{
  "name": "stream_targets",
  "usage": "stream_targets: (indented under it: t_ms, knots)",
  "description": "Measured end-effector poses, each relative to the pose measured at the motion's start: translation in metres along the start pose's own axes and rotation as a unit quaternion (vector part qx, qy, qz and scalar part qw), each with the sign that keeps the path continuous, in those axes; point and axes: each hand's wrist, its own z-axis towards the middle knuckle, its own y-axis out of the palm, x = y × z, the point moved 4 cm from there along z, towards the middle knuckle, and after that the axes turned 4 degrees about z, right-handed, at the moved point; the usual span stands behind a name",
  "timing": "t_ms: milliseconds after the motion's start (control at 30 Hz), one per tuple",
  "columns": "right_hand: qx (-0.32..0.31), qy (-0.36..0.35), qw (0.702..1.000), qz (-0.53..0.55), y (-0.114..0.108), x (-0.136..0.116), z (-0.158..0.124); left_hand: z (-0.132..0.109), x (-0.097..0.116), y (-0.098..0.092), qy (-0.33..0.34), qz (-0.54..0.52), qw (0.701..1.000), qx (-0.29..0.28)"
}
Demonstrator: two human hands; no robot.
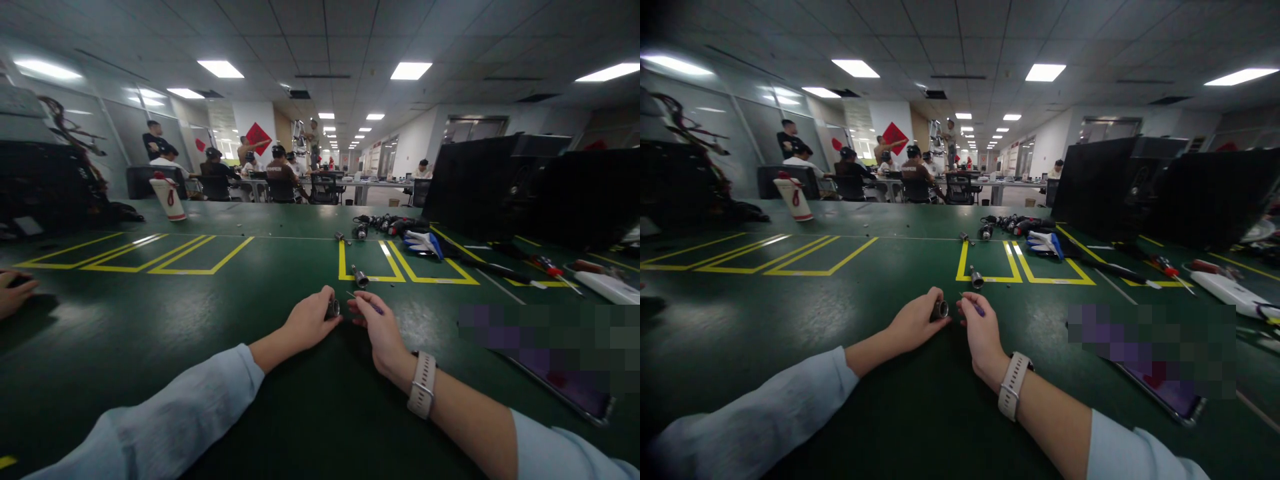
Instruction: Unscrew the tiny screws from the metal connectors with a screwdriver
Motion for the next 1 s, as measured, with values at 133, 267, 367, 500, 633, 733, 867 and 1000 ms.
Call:
stream_targets:
  t_ms: [133,267,367,500,633,733,867,1000]
  knots:
    - [-0.005,0.008,1.0,0.023,-0.001,0.003,0.001,0.011,0.004,0.004,-0.041,0.027,0.999,-0.02]
    - [-0.008,0.012,0.999,0.031,-0.004,0.007,0.006,0.015,0.0,0.003,-0.072,0.04,0.996,-0.016]
    - [0.0,0.013,0.999,0.044,-0.004,0.007,0.013,0.015,-0.002,0.004,-0.073,0.038,0.997,-0.003]
    - [0.005,0.018,0.998,0.063,-0.001,0.006,0.023,0.015,-0.005,0.003,-0.063,0.024,0.998,0.021]
    - [0.02,0.025,0.996,0.089,0.0,0.004,0.032,0.014,-0.007,0.001,-0.058,0.001,0.997,0.046]
    - [0.028,0.03,0.993,0.113,0.0,0.002,0.036,0.014,-0.008,0.0,-0.053,-0.02,0.996,0.062]
    - [-0.004,0.048,0.989,0.137,-0.002,-0.006,0.035,0.012,-0.01,-0.003,-0.038,-0.055,0.994,0.083]
    - [-0.071,0.06,0.985,0.145,0.0,-0.017,0.023,0.009,-0.013,-0.005,-0.001,-0.106,0.989,0.099]
